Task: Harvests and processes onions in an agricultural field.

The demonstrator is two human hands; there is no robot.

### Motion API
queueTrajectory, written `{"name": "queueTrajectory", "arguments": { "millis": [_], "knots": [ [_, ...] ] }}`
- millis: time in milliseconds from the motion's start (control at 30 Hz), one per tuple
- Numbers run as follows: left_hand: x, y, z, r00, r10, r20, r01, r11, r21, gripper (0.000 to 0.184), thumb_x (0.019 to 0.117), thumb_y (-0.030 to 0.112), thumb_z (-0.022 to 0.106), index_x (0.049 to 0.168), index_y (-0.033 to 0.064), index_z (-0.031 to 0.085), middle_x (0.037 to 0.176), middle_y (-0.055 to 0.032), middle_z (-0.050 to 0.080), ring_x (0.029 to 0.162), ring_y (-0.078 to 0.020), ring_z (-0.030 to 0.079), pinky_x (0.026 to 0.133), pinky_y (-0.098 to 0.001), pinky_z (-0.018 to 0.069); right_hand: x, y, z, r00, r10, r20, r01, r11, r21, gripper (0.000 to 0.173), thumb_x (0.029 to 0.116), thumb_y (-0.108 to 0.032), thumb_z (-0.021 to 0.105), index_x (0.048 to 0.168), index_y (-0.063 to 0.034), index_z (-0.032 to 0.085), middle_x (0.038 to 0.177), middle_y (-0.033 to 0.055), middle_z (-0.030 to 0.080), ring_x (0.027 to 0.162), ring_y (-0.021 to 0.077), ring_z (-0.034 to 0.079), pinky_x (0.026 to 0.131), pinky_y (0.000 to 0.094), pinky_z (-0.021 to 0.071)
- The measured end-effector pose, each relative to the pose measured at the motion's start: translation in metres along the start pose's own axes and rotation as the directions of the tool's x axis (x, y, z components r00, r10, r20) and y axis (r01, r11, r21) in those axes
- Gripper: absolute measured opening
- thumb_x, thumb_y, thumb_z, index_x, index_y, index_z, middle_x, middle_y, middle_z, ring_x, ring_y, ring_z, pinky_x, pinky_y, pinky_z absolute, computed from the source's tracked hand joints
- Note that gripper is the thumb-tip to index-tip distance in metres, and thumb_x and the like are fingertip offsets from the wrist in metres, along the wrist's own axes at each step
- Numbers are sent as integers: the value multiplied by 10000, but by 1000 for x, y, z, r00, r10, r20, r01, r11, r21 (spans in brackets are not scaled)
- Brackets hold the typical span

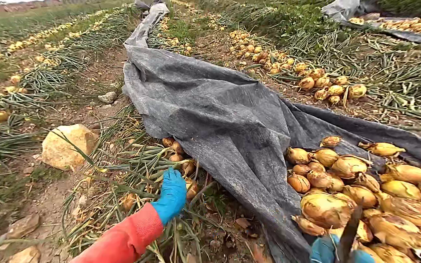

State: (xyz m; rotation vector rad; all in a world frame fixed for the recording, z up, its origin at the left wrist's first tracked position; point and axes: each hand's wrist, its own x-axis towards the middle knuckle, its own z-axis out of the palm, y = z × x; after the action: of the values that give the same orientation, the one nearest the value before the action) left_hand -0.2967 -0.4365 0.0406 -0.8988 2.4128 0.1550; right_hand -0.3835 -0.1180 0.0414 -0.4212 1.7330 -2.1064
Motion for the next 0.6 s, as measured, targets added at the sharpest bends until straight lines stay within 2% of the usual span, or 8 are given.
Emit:
{"name": "queueTrajectory", "arguments": {
  "millis": [67, 133, 200, 300, 400, 500, 567, 600],
  "knots": [
    [32, -11, 10, 994, 96, -46, -97, 995, -25, 609, 913, 119, 718, 1464, -40, 516, 1565, -336, 386, 1490, -508, 312, 1217, -635, 247, 10, 7, -8, 996, 61, -58, -64, 997, -50, 497, 1071, -538, 270, 836, -192, 538, 575, -132, 553, 435, 3, 512, 408, 185, 463],
    [65, -5, 31, 979, 192, 62, -191, 981, -18, 681, 868, 76, 751, 1497, 24, 497, 1504, -316, 462, 1397, -498, 444, 1143, -649, 359, 7, 14, 3, 973, 225, -47, -230, 949, -216, 397, 1069, -350, 324, 851, -116, 559, 573, -99, 519, 443, 25, 490, 440, 219, 461],
    [85, -5, 54, 977, 163, 139, -161, 987, -26, 881, 802, 108, 829, 1573, 105, 403, 1493, -331, 455, 1326, -520, 513, 1034, -683, 459, -1, 23, 13, 935, 353, -18, -319, 820, -475, 381, 994, -410, 531, 938, -47, 630, 673, -5, 537, 564, 121, 520, 559, 355, 472],
    [79, -14, 73, 991, 108, 85, -81, 960, -268, 982, 751, 286, 880, 1587, 144, 385, 1482, -272, 506, 1330, -466, 535, 1053, -665, 456, -2, 30, 19, 868, 497, 4, -374, 659, -653, 524, 944, -528, 628, 1035, -13, 664, 812, 125, 628, 761, 270, 604, 713, 529, 479],
    [20, -11, 81, 987, 123, -107, -158, 555, -816, 989, 636, 332, 901, 1491, 81, 471, 1319, -164, 653, 1213, -268, 646, 1044, -469, 527, 2, 43, 35, 817, 572, 71, -423, 678, -601, 472, 887, -524, 700, 963, -63, 633, 747, 37, 557, 657, 173, 527, 623, 428, 449],
    [-59, 23, 70, 936, 276, -220, -232, 13, -973, 935, 610, 249, 882, 1412, 5, 469, 1190, -62, 702, 1064, -115, 704, 938, -315, 600, 4, 42, 56, 780, 594, 195, -445, 746, -496, 568, 823, -559, 724, 1060, -56, 609, 773, 5, 556, 622, 114, 512, 589, 357, 457],
    [-88, 38, 61, 894, 388, -225, -213, -74, -974, 907, 634, 198, 881, 1408, -22, 463, 1170, -58, 713, 1048, -107, 709, 941, -317, 601, 2, 32, 62, 813, 531, 240, -415, 817, -400, 807, 800, -646, 680, 1277, 2, 614, 982, 69, 679, 802, 116, 633, 730, 360, 548],
    [-96, 41, 56, 886, 417, -203, -191, -71, -979, 877, 652, 186, 874, 1400, -23, 466, 1159, -54, 715, 1044, -103, 707, 943, -317, 597, 1, 29, 62, 845, 475, 246, -352, 840, -412, 846, 797, -729, 622, 1242, -9, 640, 971, 62, 693, 812, 109, 648, 731, 359, 553]
  ]
}}
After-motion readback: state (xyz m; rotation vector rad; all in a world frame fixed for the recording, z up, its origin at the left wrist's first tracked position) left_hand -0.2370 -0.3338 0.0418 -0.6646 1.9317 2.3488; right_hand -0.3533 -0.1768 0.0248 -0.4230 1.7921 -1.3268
